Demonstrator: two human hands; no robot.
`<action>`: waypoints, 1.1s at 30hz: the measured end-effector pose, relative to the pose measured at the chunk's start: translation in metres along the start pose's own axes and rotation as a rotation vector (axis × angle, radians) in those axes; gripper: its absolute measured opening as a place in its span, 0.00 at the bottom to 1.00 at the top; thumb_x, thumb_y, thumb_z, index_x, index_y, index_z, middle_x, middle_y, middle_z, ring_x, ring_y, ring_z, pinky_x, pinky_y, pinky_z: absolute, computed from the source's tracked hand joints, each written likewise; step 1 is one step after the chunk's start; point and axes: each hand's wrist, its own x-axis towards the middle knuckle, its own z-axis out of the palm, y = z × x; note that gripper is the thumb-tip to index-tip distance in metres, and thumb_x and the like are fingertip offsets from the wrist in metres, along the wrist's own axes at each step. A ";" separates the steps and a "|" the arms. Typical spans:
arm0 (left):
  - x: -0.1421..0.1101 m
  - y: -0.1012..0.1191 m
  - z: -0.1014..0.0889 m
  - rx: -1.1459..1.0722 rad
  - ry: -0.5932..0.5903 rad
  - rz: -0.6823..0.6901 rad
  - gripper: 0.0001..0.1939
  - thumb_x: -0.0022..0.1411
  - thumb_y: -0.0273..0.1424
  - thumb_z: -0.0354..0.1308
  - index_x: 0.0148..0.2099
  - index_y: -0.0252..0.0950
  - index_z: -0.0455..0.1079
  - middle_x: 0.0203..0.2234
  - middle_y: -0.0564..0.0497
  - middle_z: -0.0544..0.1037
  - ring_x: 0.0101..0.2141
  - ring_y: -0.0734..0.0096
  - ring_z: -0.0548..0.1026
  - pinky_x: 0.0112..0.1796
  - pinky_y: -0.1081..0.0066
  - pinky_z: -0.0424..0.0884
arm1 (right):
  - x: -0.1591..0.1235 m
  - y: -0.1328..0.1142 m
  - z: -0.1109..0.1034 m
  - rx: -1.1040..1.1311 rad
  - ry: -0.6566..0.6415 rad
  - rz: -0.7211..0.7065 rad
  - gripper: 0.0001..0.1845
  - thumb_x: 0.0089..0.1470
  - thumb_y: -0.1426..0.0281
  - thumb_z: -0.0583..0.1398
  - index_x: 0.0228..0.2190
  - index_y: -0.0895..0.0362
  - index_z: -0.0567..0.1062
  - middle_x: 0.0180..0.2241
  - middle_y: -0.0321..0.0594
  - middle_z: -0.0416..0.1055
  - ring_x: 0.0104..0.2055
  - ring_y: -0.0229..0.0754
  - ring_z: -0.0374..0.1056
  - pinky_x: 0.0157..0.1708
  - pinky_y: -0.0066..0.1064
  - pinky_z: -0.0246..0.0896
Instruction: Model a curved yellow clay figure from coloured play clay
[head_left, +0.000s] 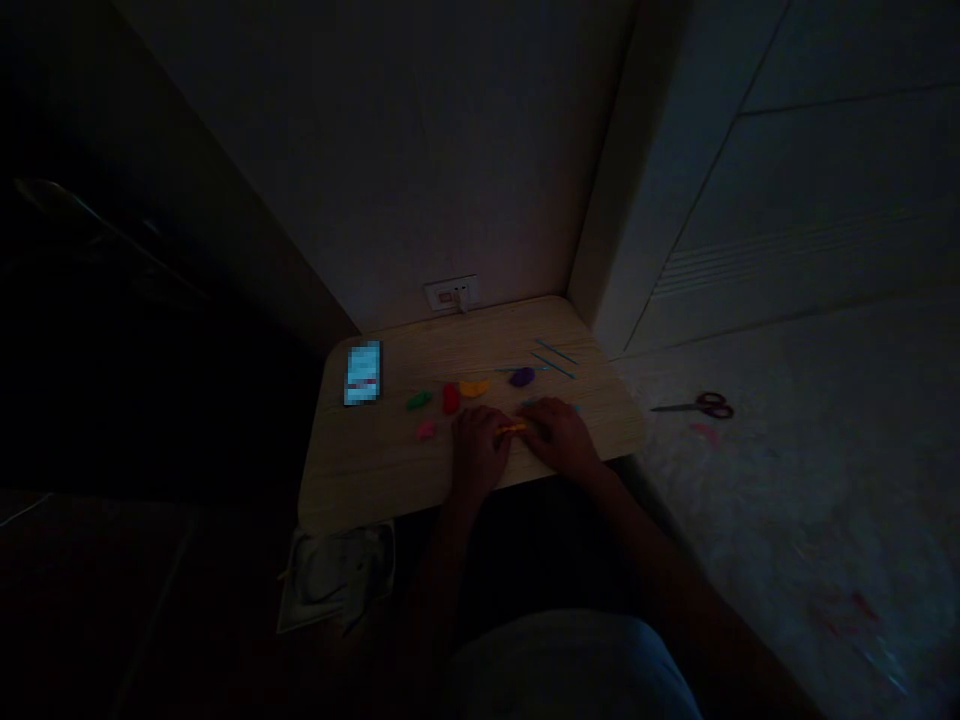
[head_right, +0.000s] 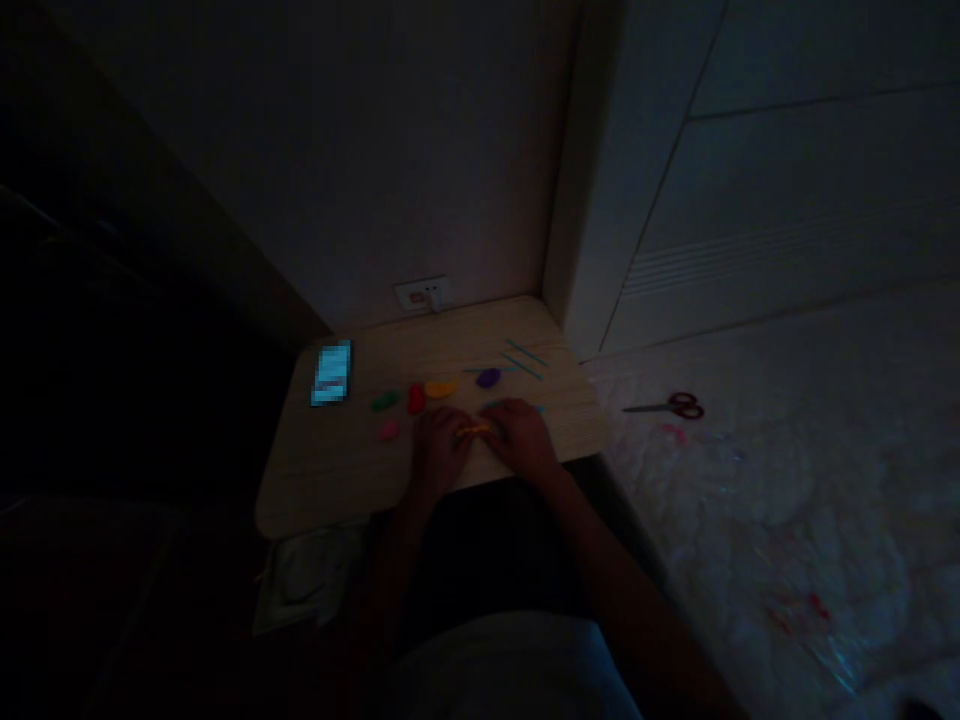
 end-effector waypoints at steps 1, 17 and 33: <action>0.000 0.000 0.000 -0.002 0.003 0.004 0.05 0.62 0.27 0.63 0.41 0.40 0.75 0.42 0.47 0.80 0.47 0.53 0.74 0.53 0.51 0.65 | 0.000 -0.001 0.000 -0.009 -0.001 0.001 0.10 0.60 0.68 0.66 0.44 0.55 0.81 0.40 0.46 0.77 0.44 0.51 0.71 0.46 0.42 0.65; 0.002 0.000 -0.001 -0.047 0.004 0.008 0.03 0.64 0.27 0.63 0.41 0.39 0.75 0.41 0.48 0.81 0.46 0.55 0.74 0.52 0.54 0.65 | 0.003 -0.006 0.000 -0.085 -0.050 0.011 0.10 0.65 0.70 0.61 0.44 0.56 0.82 0.40 0.47 0.75 0.43 0.51 0.69 0.45 0.40 0.64; -0.002 -0.002 -0.002 -0.083 0.054 0.016 0.11 0.59 0.22 0.59 0.43 0.39 0.75 0.41 0.48 0.80 0.46 0.56 0.74 0.53 0.54 0.67 | -0.001 -0.005 -0.004 0.113 0.030 0.025 0.09 0.64 0.70 0.60 0.43 0.57 0.80 0.39 0.46 0.75 0.43 0.48 0.71 0.45 0.40 0.66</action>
